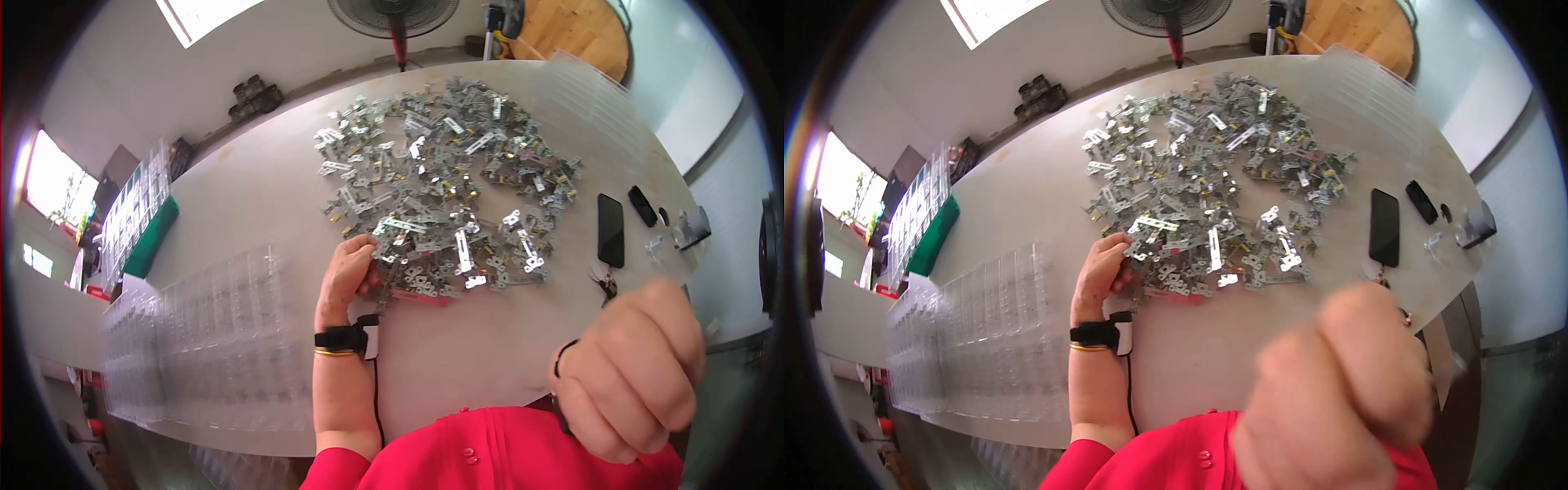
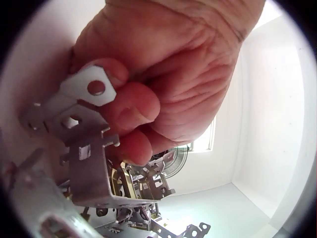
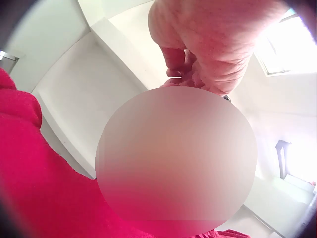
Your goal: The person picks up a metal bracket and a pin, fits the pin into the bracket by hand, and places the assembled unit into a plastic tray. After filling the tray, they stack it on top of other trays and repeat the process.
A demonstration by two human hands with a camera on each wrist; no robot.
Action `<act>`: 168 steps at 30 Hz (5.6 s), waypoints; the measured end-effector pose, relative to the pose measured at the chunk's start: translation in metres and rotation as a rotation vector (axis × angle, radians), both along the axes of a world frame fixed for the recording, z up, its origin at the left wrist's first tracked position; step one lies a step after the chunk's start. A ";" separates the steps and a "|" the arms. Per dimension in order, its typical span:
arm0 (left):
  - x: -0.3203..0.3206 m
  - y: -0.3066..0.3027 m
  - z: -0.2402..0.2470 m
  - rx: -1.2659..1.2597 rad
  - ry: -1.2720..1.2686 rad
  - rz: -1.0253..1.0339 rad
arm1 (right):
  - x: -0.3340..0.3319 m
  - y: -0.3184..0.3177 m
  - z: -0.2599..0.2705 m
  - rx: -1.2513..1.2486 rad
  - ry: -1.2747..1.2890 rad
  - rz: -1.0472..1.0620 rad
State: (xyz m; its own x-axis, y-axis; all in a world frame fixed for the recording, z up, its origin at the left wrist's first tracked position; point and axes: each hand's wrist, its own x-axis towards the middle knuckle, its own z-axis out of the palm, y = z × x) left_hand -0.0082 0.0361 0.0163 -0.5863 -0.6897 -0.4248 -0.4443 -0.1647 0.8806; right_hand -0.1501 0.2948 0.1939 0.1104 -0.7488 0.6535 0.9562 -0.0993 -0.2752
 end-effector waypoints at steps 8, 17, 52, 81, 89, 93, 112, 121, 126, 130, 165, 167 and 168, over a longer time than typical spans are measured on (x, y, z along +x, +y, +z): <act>0.004 -0.008 -0.020 -0.029 0.068 0.010 | 0.065 -0.019 -0.015 -0.165 -0.233 -0.172; 0.000 -0.008 -0.017 -0.015 0.099 -0.008 | 0.064 -0.015 -0.018 -0.117 -0.225 -0.027; -0.032 0.073 0.039 -1.251 0.233 -0.158 | -0.016 0.005 -0.009 0.166 0.117 -0.417; -0.030 0.064 0.032 -1.320 0.545 -0.044 | -0.010 -0.019 -0.016 0.311 0.152 -0.388; -0.022 0.058 0.022 -0.258 0.746 0.325 | -0.016 -0.014 -0.013 0.286 0.134 -0.400; -0.018 0.052 0.025 -0.317 0.970 0.403 | -0.016 -0.012 -0.012 0.313 0.136 -0.395; -0.021 0.062 0.032 -0.408 0.799 0.292 | -0.028 -0.041 -0.025 0.403 0.270 -0.531; -0.015 0.050 0.027 -0.161 0.985 0.486 | -0.035 -0.104 -0.085 0.412 0.977 -0.845; -0.016 0.055 0.031 -0.204 0.975 0.482 | -0.031 -0.115 -0.113 0.148 1.563 -1.167; -0.014 0.056 0.026 -0.185 0.975 0.464 | -0.023 -0.115 -0.118 0.163 1.673 -1.172; 0.006 0.056 -0.018 -0.586 0.751 0.349 | -0.037 -0.121 -0.119 0.404 1.379 -0.993; 0.007 0.059 -0.012 -0.496 0.794 0.351 | -0.048 -0.122 -0.116 0.486 1.344 -1.074; 0.008 0.060 -0.010 -0.408 0.832 0.354 | -0.053 -0.123 -0.117 0.490 1.343 -1.078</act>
